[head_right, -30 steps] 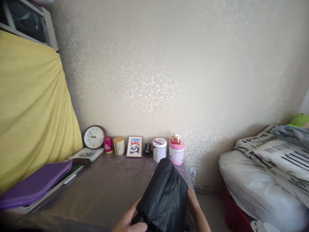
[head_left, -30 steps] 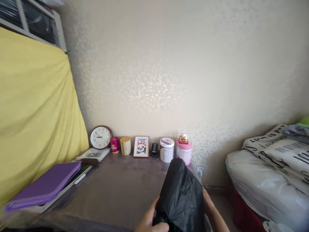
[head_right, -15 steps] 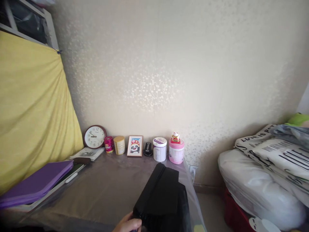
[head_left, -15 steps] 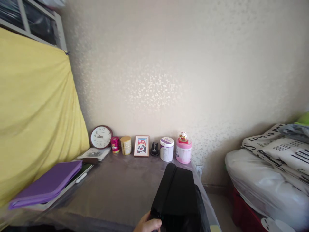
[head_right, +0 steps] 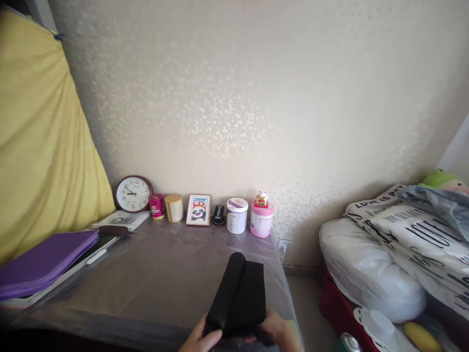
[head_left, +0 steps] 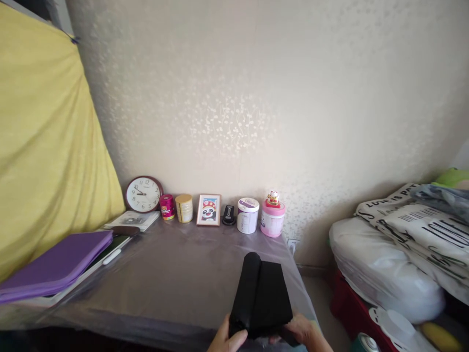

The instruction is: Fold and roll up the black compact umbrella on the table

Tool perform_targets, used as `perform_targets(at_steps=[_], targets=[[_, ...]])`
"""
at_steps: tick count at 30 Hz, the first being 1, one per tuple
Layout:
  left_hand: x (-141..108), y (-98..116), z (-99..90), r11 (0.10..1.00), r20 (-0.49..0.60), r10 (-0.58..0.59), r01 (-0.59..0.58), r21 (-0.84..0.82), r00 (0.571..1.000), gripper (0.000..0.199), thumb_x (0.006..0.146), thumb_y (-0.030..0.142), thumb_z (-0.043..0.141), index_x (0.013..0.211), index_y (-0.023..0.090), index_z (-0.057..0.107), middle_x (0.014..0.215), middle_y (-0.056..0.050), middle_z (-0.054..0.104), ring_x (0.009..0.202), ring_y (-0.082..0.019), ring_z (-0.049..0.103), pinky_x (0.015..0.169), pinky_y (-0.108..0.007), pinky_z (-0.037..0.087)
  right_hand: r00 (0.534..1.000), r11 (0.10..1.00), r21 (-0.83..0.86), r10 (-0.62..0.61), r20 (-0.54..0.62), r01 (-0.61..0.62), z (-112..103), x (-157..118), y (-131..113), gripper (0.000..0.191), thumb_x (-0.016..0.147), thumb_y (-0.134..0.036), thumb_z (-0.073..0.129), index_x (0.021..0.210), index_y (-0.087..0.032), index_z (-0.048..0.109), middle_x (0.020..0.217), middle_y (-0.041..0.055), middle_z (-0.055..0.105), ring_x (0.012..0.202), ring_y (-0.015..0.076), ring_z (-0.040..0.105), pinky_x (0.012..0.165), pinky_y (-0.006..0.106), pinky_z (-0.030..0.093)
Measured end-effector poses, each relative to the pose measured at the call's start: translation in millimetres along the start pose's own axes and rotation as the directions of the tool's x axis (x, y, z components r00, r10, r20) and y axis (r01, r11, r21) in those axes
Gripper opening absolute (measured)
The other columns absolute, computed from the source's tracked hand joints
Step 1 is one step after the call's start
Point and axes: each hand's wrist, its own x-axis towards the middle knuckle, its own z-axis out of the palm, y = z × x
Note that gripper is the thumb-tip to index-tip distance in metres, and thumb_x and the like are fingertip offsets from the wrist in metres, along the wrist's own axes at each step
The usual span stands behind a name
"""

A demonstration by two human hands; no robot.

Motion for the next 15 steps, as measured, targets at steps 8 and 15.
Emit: perform_targets(at_steps=[8,15], targets=[[4.5,-5.3,13.2,0.984,0.006,0.053,-0.053,0.167,0.999,0.057,0.074,0.048,0.048,0.119,0.018,0.029,0.062,0.004,0.052,0.042,-0.008,0.047,0.044,-0.019,0.037,0.882,0.965,-0.231,-0.216,-0.418,0.126,-47.4,-1.8,3.7,0.039,0.070,-0.042,0.039,0.087,-0.019,0.065,0.073,0.0047,0.066,0.065,0.0190,0.061,0.057,0.028,0.048],[5.2,-10.4,15.6,0.972,0.007,0.101,-0.100,0.213,0.995,0.053,0.080,0.040,0.042,0.122,0.017,0.021,0.061,0.005,0.051,0.036,-0.007,0.044,0.039,-0.018,0.035,0.837,0.918,-0.389,-0.269,-0.476,0.074,-36.5,2.4,-16.4,0.037,0.072,-0.049,0.040,0.074,-0.021,0.063,0.069,0.0036,0.066,0.068,0.0199,0.061,0.061,0.027,0.045]])
